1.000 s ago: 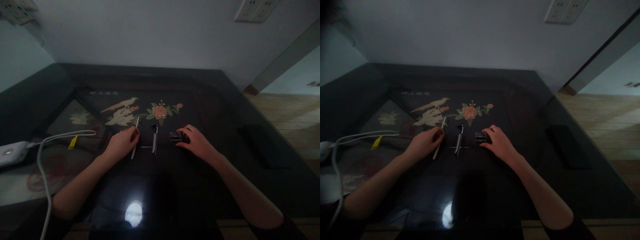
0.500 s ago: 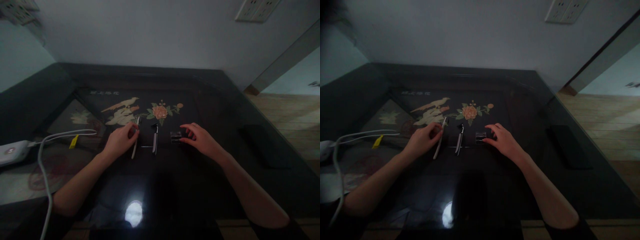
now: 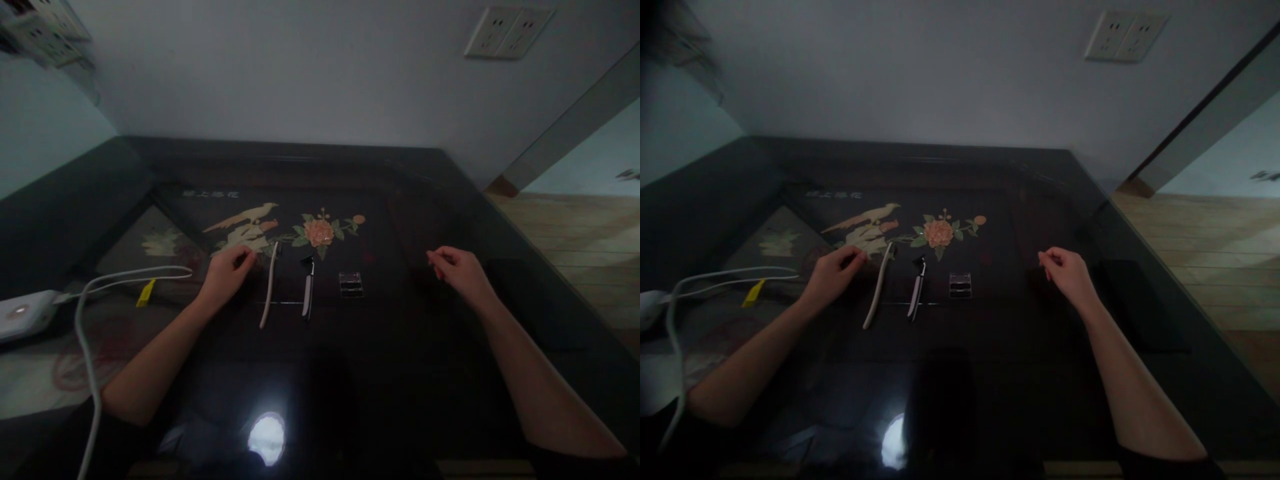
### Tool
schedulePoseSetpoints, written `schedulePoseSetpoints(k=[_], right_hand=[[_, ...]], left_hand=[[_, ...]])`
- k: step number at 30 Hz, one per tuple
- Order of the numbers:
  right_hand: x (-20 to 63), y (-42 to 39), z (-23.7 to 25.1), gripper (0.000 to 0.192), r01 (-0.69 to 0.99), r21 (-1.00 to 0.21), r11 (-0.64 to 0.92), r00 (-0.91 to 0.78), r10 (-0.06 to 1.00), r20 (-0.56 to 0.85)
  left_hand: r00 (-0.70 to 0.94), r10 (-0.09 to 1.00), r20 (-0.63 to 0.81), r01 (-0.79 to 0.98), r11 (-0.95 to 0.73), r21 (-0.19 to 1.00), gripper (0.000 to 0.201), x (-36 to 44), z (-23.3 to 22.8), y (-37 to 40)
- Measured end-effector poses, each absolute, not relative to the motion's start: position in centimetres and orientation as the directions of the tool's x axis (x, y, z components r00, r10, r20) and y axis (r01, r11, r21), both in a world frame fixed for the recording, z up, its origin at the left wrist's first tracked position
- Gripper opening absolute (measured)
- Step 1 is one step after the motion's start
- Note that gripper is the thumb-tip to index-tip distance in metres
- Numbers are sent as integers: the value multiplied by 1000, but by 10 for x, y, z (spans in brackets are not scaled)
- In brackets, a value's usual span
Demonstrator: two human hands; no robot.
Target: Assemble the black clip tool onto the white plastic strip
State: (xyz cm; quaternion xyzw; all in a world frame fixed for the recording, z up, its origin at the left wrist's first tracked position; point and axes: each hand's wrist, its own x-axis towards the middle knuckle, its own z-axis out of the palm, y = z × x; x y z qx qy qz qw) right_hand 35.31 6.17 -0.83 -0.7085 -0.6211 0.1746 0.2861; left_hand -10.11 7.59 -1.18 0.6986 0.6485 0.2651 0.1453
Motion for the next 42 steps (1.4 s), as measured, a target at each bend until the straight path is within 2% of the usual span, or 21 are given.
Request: schedulePoseSetpoints(k=[7, 15, 26, 42], right_hand=[[342, 58, -13, 32, 880, -468, -77, 147, 982, 115], [334, 56, -14, 28, 932, -332, -143, 183, 979, 91], [331, 55, -12, 30, 947, -279, -160, 184, 981, 63], [330, 54, -12, 29, 952, -264, -157, 179, 982, 61]], left_hand=[[96, 986, 136, 831, -155, 534, 32, -102, -16, 78], [103, 987, 121, 848, -151, 509, 33, -103, -19, 78], [106, 985, 138, 851, -162, 500, 32, -101, -18, 78], [99, 982, 162, 835, -171, 523, 31, -101, -21, 78]])
